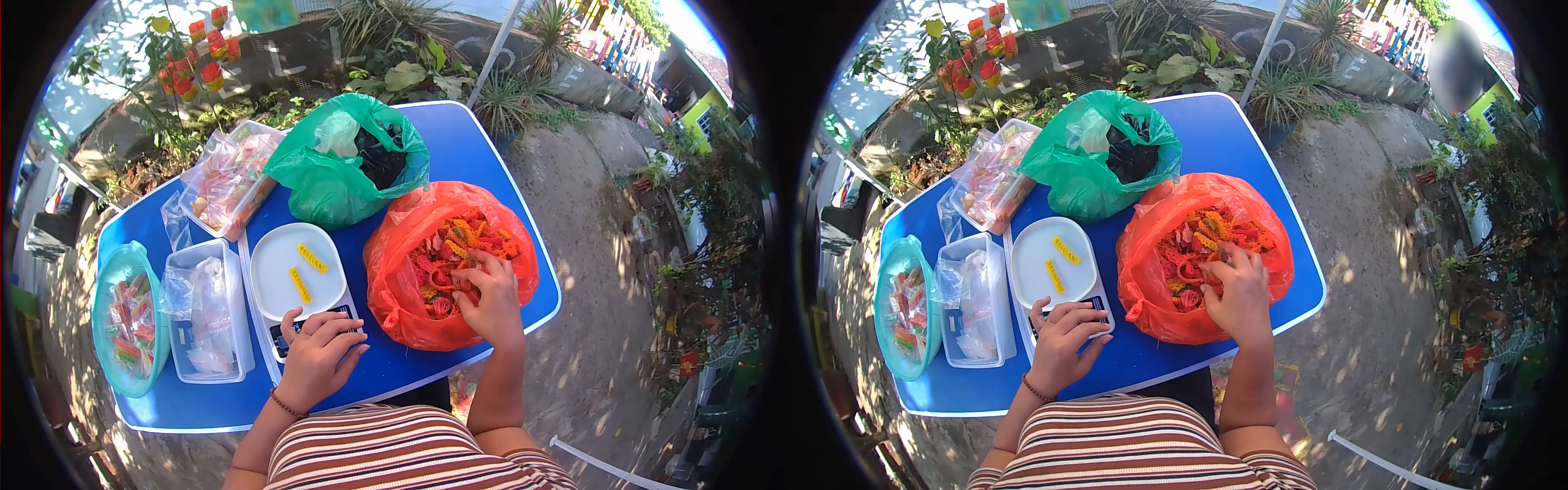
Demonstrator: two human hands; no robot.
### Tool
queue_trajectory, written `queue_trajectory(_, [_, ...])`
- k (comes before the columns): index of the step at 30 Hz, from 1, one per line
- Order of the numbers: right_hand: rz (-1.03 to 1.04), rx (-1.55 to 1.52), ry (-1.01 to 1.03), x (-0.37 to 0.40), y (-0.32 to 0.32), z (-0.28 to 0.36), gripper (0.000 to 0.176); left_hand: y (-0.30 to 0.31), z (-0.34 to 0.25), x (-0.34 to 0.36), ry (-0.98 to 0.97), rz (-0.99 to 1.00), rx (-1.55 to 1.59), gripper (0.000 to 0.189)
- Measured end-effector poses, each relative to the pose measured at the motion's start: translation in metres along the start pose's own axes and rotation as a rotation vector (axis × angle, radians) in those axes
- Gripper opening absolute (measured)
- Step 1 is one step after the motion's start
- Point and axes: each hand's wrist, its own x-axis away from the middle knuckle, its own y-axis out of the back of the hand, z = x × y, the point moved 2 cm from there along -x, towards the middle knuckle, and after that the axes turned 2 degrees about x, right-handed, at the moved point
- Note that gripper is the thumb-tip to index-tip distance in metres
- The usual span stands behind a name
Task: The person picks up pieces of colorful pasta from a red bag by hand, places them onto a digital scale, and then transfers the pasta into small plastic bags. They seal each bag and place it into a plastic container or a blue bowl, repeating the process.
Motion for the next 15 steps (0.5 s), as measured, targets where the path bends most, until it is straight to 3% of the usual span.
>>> queue_trajectory(7, [0.004, -0.134, 0.119, -0.016, -0.028, -0.008, 0.023, -0.026, -0.009, -0.028, -0.217, 0.032, 0.075, 0.027])
queue_trajectory(10, [0.038, -0.005, 0.046, -0.022, -0.039, -0.007, 0.024, -0.039, -0.020, -0.043, -0.278, 0.120, 0.010, 0.045])
queue_trajectory(12, [-0.045, 0.104, 0.070, -0.020, -0.045, -0.003, 0.024, -0.049, -0.021, -0.047, -0.286, 0.163, -0.034, 0.057])
queue_trajectory(15, [-0.004, 0.170, 0.027, -0.018, -0.042, -0.002, 0.024, -0.055, -0.019, -0.045, -0.237, 0.213, -0.059, 0.058])
